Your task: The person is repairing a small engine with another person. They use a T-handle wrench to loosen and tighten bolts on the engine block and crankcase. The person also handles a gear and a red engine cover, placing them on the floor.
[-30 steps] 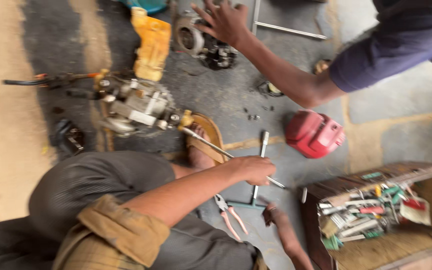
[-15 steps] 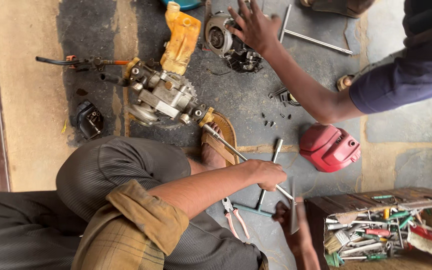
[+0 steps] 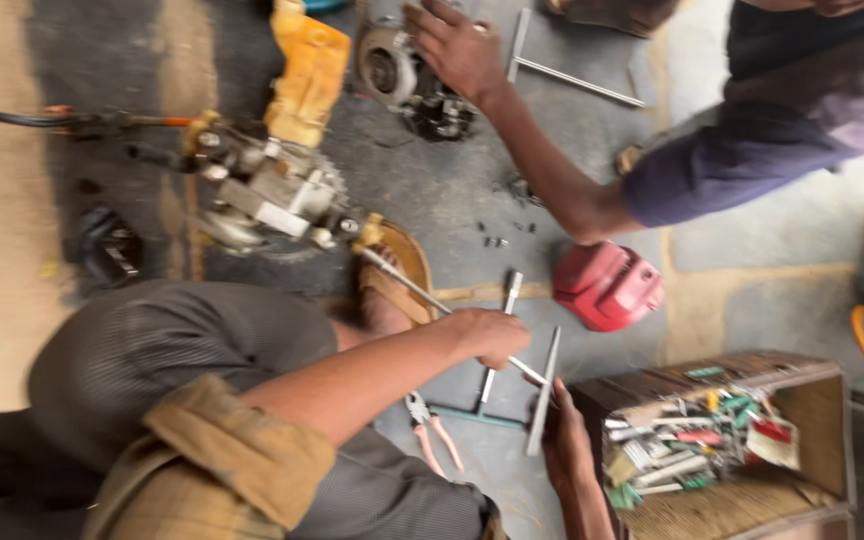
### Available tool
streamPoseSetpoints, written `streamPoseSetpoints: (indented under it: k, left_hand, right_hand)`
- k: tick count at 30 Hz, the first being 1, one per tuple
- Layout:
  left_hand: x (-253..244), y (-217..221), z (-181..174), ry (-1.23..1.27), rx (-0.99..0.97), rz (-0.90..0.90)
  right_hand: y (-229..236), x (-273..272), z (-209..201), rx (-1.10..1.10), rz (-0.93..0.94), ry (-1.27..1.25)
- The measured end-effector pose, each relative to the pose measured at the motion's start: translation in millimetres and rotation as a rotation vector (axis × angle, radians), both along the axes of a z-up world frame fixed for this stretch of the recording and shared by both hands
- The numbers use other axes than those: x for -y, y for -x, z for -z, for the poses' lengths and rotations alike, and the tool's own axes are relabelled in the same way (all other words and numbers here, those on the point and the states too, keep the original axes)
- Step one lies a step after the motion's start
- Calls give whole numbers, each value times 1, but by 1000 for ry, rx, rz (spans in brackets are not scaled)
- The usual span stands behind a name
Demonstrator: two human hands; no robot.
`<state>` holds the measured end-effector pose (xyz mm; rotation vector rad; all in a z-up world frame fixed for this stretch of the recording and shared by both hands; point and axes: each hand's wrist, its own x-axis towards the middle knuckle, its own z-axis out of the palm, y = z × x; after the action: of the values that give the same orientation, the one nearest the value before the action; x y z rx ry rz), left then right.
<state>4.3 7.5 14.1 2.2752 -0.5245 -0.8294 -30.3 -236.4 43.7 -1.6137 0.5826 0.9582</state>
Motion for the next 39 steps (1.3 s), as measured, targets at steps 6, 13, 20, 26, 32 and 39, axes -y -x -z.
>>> streamPoseSetpoints:
  k: [6, 13, 20, 26, 32, 39]
  left_hand:
    - [-11, 9, -3, -1, -52, -7]
    - [-13, 7, -2, -21, -60, -34]
    - [-11, 6, 8, -43, 7, 20]
    - [-13, 6, 5, -34, 33, -2]
    - [-10, 1, 5, -61, 8, 10]
    - [-8, 3, 6, -124, -55, 6]
  right_hand:
    - [-10, -27, -15, -40, -43, -35]
    - [9, 28, 1, 579, -50, -518]
    - [1, -2, -9, 192, 134, -14]
    - [-13, -17, -20, -236, -8, -19]
    - [-12, -7, 6, -203, 191, -138]
    - [-14, 48, 26, 683, -52, -497]
